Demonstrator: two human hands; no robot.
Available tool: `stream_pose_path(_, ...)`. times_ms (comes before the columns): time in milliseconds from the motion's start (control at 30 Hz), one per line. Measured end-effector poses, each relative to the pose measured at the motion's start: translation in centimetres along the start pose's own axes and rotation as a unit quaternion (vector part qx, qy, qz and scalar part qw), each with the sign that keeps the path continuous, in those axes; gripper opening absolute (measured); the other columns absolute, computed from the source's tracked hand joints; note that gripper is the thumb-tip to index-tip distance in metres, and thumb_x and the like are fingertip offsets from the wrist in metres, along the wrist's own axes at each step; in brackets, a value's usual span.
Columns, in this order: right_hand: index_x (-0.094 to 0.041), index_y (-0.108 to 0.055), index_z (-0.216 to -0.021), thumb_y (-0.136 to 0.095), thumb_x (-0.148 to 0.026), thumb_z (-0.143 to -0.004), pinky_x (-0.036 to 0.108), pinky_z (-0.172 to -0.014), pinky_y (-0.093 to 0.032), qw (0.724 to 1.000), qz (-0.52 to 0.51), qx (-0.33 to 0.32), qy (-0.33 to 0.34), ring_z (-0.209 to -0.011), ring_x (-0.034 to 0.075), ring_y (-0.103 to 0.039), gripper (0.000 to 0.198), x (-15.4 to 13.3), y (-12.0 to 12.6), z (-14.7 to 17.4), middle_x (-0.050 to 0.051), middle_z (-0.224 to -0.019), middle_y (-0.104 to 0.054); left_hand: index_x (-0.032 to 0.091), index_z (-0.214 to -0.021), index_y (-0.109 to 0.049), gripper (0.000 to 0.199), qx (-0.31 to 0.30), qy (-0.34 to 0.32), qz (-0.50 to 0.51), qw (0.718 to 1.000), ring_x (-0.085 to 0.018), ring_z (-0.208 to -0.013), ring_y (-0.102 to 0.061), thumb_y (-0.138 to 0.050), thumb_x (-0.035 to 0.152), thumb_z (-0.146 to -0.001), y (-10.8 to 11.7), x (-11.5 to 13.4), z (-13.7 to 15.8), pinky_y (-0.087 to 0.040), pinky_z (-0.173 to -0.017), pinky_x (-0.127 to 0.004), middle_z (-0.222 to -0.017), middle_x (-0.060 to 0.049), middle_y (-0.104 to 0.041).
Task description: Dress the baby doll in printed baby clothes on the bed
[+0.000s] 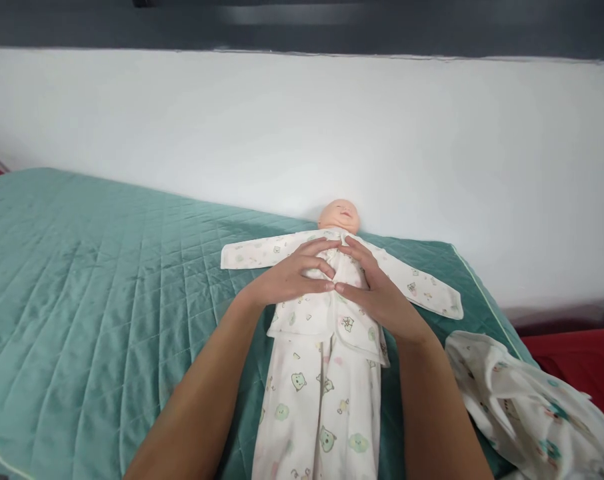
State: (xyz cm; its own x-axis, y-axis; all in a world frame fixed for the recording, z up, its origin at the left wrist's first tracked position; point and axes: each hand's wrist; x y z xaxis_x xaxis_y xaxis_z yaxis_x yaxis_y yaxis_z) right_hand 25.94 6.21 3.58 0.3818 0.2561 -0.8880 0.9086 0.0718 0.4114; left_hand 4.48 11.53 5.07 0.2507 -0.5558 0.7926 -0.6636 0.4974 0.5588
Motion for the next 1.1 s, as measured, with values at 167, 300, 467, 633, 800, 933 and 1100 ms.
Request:
stream_pose_path(167,-0.041,-0.050,-0.139,-0.072,-0.045,-0.083,0.051,-0.124,-0.021,1.000,-0.001,0.001,-0.001,-0.153,0.024,-0.017,0.059,0.3,0.0,-0.2,-0.006,-0.164,-0.023,0.030,-0.096,-0.073,0.012,0.003,0.008,0.033,0.999,-0.020,-0.152,-0.024,-0.065,0.035,-0.089,-0.1,0.0,0.0,-0.035,-0.121,-0.038,-0.159,0.006,-0.037)
stream_pose_path(300,-0.042,-0.052,-0.136,-0.073,-0.045,-0.082,0.050,-0.123,-0.024,1.000,0.001,0.014,0.005,-0.152,0.025,-0.020,0.057,0.4,-0.2,-0.3,-0.006,-0.163,-0.026,0.030,-0.096,-0.074,0.011,0.013,0.003,0.062,0.998,-0.020,-0.151,-0.027,-0.068,0.033,-0.087,-0.3,-0.3,0.1,-0.035,-0.122,-0.038,-0.158,0.006,-0.039)
stream_pose_path(467,-0.041,-0.057,-0.128,-0.069,-0.044,-0.085,0.049,-0.123,-0.024,0.999,0.027,0.010,0.018,-0.152,0.025,-0.021,0.045,0.0,-0.2,-0.2,-0.006,-0.161,-0.029,0.029,-0.094,-0.072,0.012,0.016,-0.001,0.067,0.998,-0.021,-0.151,-0.027,-0.068,0.038,-0.087,-0.3,-0.6,0.0,-0.031,-0.123,-0.040,-0.158,0.005,-0.039)
stream_pose_path(633,-0.036,-0.059,-0.115,-0.064,-0.042,-0.089,0.049,-0.123,-0.022,0.996,0.070,-0.046,0.026,-0.154,0.024,-0.012,0.027,-0.6,0.2,-0.1,-0.005,-0.164,-0.022,0.026,-0.090,-0.070,0.018,0.000,-0.013,0.027,1.000,-0.024,-0.152,-0.023,-0.070,0.043,-0.084,-0.4,-0.7,-0.3,-0.024,-0.125,-0.046,-0.159,0.003,-0.038)
stream_pose_path(800,-0.032,-0.057,-0.105,-0.063,-0.039,-0.090,0.048,-0.124,-0.018,0.996,0.065,-0.050,0.028,-0.155,0.022,-0.010,0.018,-0.4,0.3,0.0,-0.005,-0.164,-0.020,0.025,-0.089,-0.067,0.017,0.013,-0.018,0.008,1.000,-0.024,-0.151,-0.025,-0.069,0.041,-0.085,-0.6,-0.6,-0.4,-0.023,-0.124,-0.046,-0.157,0.001,-0.039)
stream_pose_path(933,-0.030,-0.060,-0.096,-0.063,-0.037,-0.090,0.046,-0.123,-0.021,0.998,0.033,-0.051,0.029,-0.154,0.022,-0.011,0.010,-0.5,0.4,0.0,-0.006,-0.164,-0.022,0.025,-0.089,-0.068,0.019,0.013,-0.009,0.011,1.000,-0.025,-0.151,-0.025,-0.070,0.043,-0.084,-0.6,-0.2,-0.4,-0.023,-0.124,-0.046,-0.157,0.000,-0.040)
stream_pose_path(1100,-0.027,-0.063,-0.084,-0.065,-0.031,-0.086,0.042,-0.118,-0.028,0.997,-0.059,-0.023,0.034,-0.151,0.025,-0.022,0.005,-0.7,0.4,0.1,-0.004,-0.159,-0.035,0.024,-0.084,-0.070,0.017,0.012,0.017,0.085,0.996,-0.027,-0.150,-0.028,-0.074,0.040,-0.079,-0.4,-0.1,-0.2,-0.027,-0.121,-0.045,-0.156,0.000,-0.041)
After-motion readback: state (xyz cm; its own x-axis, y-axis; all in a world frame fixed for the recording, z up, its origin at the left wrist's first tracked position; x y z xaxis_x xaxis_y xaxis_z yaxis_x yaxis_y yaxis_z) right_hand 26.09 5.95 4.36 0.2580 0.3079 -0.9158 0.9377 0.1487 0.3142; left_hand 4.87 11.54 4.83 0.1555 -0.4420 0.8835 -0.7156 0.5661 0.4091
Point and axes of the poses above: each hand's wrist, its own z-axis away from the middle knuckle, its own y-axis out of the back of the hand, x = y × z
